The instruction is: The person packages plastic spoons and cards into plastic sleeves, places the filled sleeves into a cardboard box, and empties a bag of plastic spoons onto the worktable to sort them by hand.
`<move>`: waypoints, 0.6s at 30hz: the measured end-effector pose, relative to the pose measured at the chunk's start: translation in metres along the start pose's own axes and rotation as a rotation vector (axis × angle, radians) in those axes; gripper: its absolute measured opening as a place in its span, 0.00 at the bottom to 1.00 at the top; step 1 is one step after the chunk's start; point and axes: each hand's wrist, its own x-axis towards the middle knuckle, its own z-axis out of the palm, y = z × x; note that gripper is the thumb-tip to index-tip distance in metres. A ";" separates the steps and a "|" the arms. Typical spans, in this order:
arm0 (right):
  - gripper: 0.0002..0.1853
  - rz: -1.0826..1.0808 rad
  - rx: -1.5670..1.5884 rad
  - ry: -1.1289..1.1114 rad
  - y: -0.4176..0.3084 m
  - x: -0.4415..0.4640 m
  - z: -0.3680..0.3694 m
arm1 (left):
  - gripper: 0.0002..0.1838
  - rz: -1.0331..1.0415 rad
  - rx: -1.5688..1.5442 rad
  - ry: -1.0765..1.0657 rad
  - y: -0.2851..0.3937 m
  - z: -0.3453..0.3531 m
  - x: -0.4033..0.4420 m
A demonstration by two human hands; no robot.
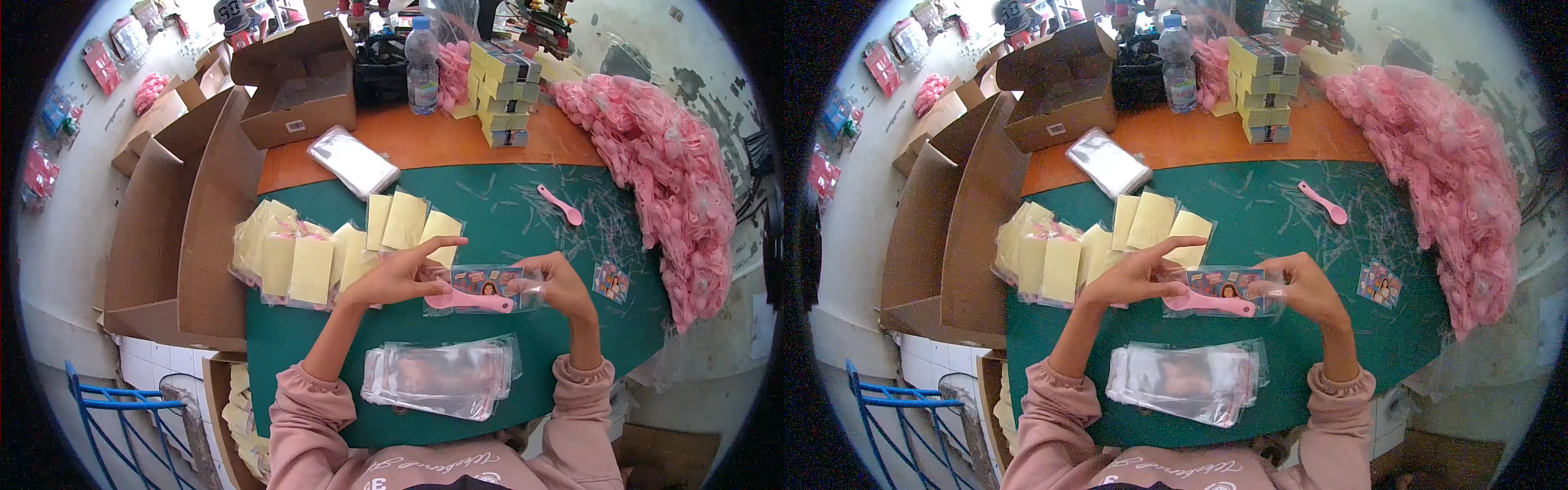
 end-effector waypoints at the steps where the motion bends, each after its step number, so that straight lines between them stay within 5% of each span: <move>1: 0.10 0.016 -0.058 0.008 -0.002 -0.001 0.000 | 0.36 0.001 0.000 0.000 0.005 0.002 0.000; 7: 0.08 -0.131 -0.030 0.076 0.016 0.004 0.000 | 0.35 -0.060 0.022 0.010 -0.003 0.010 0.005; 10: 0.08 -0.040 -0.054 0.007 0.013 0.002 -0.008 | 0.35 -0.025 -0.011 0.053 -0.016 0.016 0.009; 11: 0.08 -0.040 -0.054 0.008 0.013 0.000 -0.011 | 0.34 0.078 0.100 0.231 -0.021 0.024 0.012; 13: 0.09 -0.183 -0.080 0.169 0.011 -0.003 -0.015 | 0.34 0.182 0.211 0.411 -0.017 0.034 0.014; 16: 0.10 -0.129 -0.403 0.486 -0.009 -0.005 0.005 | 0.29 -0.018 0.198 0.452 -0.010 0.044 0.013; 18: 0.12 -0.256 -0.494 0.386 0.000 -0.001 0.012 | 0.25 -0.197 -0.437 0.169 -0.017 0.049 0.014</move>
